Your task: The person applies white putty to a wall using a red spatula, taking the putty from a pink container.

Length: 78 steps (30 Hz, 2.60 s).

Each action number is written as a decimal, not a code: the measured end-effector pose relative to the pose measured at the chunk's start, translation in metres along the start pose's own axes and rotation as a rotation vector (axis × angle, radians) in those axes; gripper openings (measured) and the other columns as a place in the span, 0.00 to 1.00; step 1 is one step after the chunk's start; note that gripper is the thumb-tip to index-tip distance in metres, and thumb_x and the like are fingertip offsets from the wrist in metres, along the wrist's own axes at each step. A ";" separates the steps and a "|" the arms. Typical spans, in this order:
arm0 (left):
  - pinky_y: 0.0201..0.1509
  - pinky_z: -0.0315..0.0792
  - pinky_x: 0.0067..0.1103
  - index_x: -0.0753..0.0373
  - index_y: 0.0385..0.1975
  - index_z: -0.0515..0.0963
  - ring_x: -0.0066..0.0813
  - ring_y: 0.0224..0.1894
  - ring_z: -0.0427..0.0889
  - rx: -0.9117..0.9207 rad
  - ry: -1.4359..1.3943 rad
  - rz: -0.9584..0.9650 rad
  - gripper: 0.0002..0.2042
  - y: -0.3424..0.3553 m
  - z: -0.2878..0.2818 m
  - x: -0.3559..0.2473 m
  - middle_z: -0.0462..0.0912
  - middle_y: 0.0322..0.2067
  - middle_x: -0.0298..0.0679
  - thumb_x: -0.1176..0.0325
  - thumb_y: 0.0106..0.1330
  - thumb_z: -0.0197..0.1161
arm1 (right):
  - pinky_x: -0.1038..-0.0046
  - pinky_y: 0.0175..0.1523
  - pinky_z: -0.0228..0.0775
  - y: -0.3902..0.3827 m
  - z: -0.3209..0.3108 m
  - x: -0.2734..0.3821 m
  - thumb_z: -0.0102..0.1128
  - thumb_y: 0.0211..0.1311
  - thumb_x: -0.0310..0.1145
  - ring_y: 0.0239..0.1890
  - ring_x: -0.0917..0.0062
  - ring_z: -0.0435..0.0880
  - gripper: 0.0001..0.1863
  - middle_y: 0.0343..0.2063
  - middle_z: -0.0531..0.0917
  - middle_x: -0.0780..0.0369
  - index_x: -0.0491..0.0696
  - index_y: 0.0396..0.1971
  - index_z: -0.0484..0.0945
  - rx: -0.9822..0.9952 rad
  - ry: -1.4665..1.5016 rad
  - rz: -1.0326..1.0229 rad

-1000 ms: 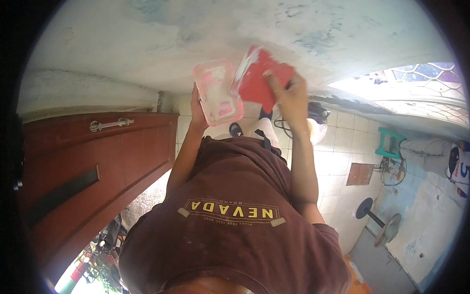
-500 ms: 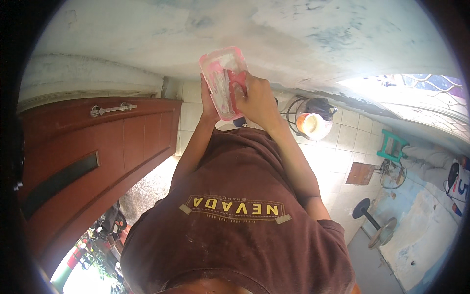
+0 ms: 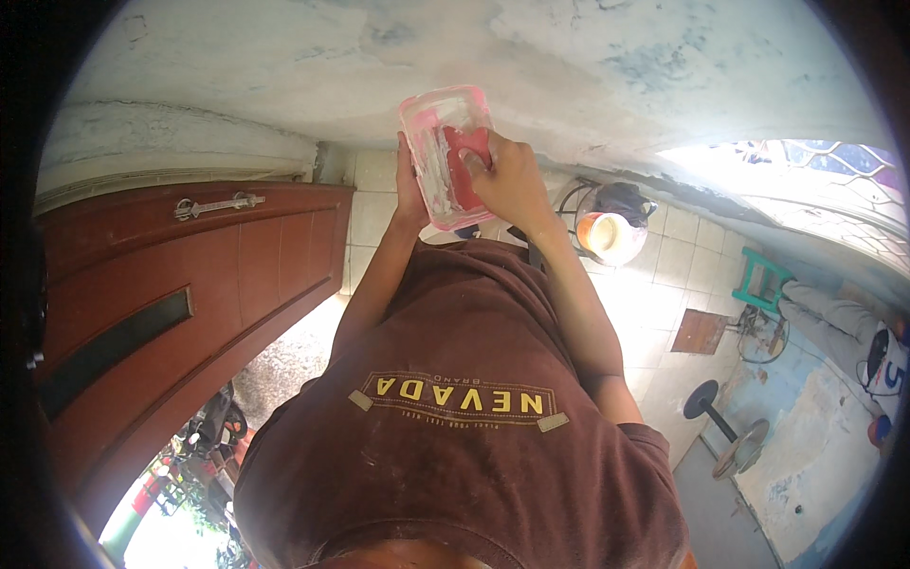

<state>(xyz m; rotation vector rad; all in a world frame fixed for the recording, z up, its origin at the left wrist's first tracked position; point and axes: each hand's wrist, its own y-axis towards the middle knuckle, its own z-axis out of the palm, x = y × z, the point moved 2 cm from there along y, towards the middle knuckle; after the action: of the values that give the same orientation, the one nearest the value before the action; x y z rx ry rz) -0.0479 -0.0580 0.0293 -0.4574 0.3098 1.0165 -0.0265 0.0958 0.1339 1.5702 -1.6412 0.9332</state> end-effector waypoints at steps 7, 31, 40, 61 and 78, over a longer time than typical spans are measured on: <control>0.65 0.77 0.39 0.61 0.71 0.63 0.41 0.62 0.79 -0.047 0.041 0.010 0.36 -0.001 0.005 0.005 0.75 0.63 0.45 0.36 0.78 0.36 | 0.70 0.31 0.69 0.003 -0.013 0.008 0.65 0.67 0.34 0.22 0.77 0.76 0.12 0.21 0.83 0.56 0.40 0.40 0.84 -0.028 -0.016 0.036; 0.66 0.74 0.39 0.59 0.69 0.66 0.42 0.61 0.79 -0.029 -0.018 -0.028 0.36 -0.002 -0.013 0.010 0.76 0.62 0.45 0.35 0.78 0.32 | 0.58 0.33 0.73 0.003 0.008 0.006 0.64 0.63 0.31 0.25 0.47 0.82 0.11 0.21 0.80 0.44 0.37 0.33 0.79 0.001 -0.028 -0.082; 0.66 0.74 0.40 0.63 0.68 0.66 0.44 0.61 0.80 0.226 -0.207 -0.041 0.31 0.002 -0.014 0.010 0.77 0.62 0.47 0.44 0.80 0.35 | 0.57 0.33 0.73 0.005 0.024 -0.003 0.65 0.62 0.32 0.26 0.47 0.82 0.11 0.20 0.80 0.44 0.37 0.32 0.79 0.007 -0.048 -0.108; 0.66 0.75 0.36 0.60 0.70 0.64 0.38 0.62 0.78 -0.015 0.106 -0.009 0.34 -0.002 -0.006 0.013 0.75 0.63 0.44 0.38 0.79 0.34 | 0.53 0.37 0.70 0.002 0.037 -0.011 0.60 0.66 0.29 0.31 0.44 0.79 0.08 0.26 0.80 0.44 0.38 0.36 0.79 0.016 -0.081 -0.358; 0.71 0.68 0.37 0.55 0.73 0.61 0.40 0.66 0.72 0.030 0.024 0.091 0.39 0.002 -0.001 0.003 0.71 0.66 0.41 0.31 0.76 0.32 | 0.58 0.29 0.69 0.008 0.034 -0.011 0.60 0.68 0.34 0.21 0.50 0.81 0.14 0.19 0.79 0.43 0.36 0.31 0.80 -0.084 -0.027 -0.016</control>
<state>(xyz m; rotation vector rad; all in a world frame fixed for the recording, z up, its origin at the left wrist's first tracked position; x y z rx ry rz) -0.0477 -0.0550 0.0268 -0.4316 0.3694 1.0944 -0.0336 0.0729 0.1066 1.5434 -1.6627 0.8269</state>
